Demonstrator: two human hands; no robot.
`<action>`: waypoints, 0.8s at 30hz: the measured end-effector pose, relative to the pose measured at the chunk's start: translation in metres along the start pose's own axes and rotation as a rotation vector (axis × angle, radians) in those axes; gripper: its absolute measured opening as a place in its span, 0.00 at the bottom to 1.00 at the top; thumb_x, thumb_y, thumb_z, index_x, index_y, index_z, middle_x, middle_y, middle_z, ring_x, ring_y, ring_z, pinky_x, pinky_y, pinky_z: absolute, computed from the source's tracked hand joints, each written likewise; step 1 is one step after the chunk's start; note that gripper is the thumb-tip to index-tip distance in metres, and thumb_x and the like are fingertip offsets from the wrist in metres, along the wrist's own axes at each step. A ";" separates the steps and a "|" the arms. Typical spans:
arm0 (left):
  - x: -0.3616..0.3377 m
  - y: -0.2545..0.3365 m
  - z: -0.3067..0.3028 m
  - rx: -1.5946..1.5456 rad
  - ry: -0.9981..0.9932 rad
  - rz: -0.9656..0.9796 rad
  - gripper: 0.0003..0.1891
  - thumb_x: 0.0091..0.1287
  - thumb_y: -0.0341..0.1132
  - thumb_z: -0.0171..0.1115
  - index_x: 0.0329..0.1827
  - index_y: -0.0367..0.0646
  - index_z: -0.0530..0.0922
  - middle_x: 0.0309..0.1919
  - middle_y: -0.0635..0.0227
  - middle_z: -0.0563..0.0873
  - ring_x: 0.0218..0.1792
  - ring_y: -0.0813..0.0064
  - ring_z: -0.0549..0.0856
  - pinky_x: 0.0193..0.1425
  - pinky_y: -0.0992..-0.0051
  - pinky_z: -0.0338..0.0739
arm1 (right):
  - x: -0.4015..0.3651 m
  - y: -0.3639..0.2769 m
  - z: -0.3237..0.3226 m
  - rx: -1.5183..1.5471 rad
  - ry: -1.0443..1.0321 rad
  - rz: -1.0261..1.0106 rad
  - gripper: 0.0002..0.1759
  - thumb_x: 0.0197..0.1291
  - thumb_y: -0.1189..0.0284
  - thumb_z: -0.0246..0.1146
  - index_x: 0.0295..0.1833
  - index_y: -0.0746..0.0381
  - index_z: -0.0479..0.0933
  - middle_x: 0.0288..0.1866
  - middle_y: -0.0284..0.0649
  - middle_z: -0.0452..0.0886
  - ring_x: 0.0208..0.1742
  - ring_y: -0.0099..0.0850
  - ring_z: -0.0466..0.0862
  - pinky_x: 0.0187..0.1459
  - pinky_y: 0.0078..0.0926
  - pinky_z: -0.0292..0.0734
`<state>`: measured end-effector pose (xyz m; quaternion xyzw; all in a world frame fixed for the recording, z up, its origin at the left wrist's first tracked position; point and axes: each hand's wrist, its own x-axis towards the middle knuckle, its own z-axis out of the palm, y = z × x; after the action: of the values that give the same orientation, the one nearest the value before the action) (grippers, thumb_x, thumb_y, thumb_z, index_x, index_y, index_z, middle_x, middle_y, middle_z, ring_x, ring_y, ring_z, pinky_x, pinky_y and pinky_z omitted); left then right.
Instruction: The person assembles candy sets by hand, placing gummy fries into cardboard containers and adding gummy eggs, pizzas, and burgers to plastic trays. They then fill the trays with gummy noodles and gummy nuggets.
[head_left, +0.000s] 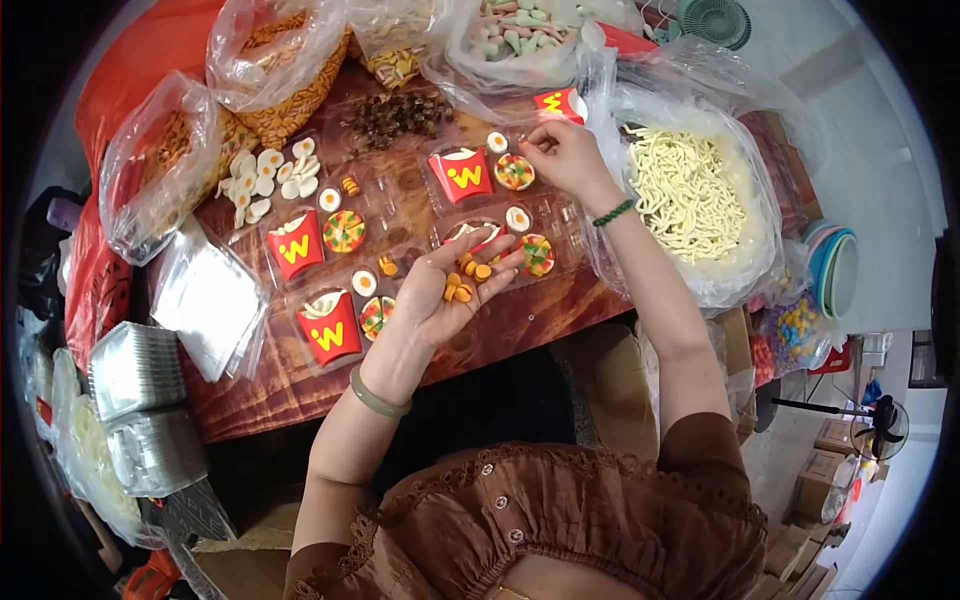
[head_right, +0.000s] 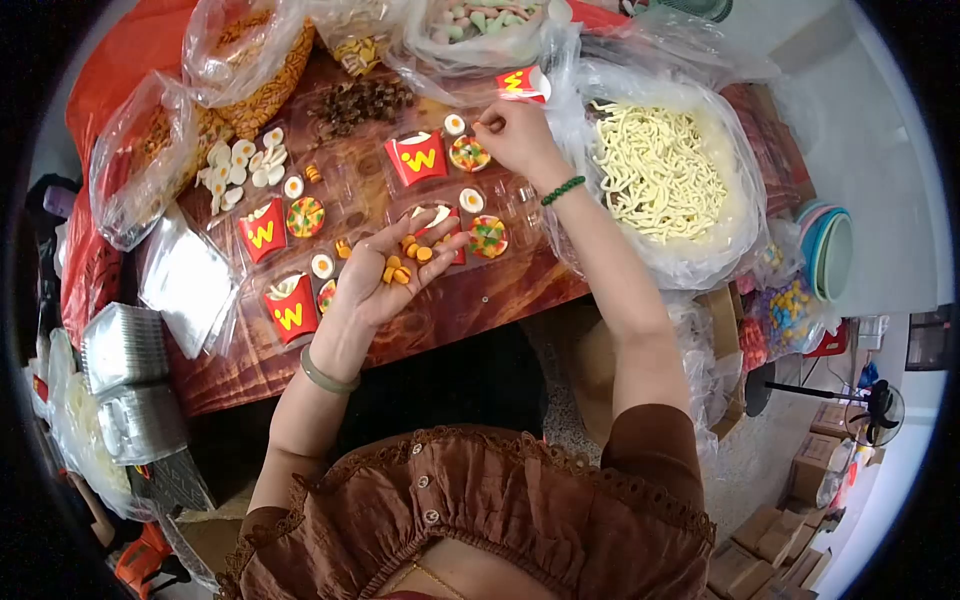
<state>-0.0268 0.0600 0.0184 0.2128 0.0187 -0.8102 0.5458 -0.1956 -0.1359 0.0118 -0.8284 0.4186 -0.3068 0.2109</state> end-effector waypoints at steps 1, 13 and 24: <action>0.004 -0.002 0.004 0.003 -0.004 -0.012 0.17 0.74 0.34 0.45 0.60 0.33 0.65 0.59 0.47 0.72 0.59 0.49 0.76 0.58 0.64 0.80 | 0.009 0.009 0.003 -0.032 -0.006 0.048 0.09 0.53 0.70 0.68 0.33 0.66 0.80 0.28 0.39 0.83 0.28 0.25 0.82 0.33 0.23 0.78; 0.028 0.004 0.010 -0.034 -0.055 0.003 0.20 0.74 0.34 0.43 0.64 0.33 0.63 0.58 0.51 0.74 0.60 0.50 0.76 0.61 0.62 0.76 | 0.042 0.041 0.031 -0.206 -0.064 -0.090 0.09 0.53 0.73 0.65 0.38 0.66 0.81 0.32 0.44 0.82 0.33 0.35 0.83 0.38 0.29 0.78; 0.047 -0.008 0.023 0.095 0.042 0.158 0.18 0.76 0.35 0.40 0.63 0.36 0.67 0.55 0.60 0.76 0.55 0.69 0.75 0.61 0.65 0.72 | -0.049 -0.070 -0.030 0.298 -0.499 -0.164 0.11 0.51 0.75 0.65 0.41 0.66 0.78 0.31 0.38 0.81 0.30 0.23 0.81 0.34 0.20 0.76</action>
<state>-0.0565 0.0158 0.0209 0.2560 -0.0251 -0.7599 0.5970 -0.1996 -0.0587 0.0598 -0.8691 0.2359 -0.1679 0.4010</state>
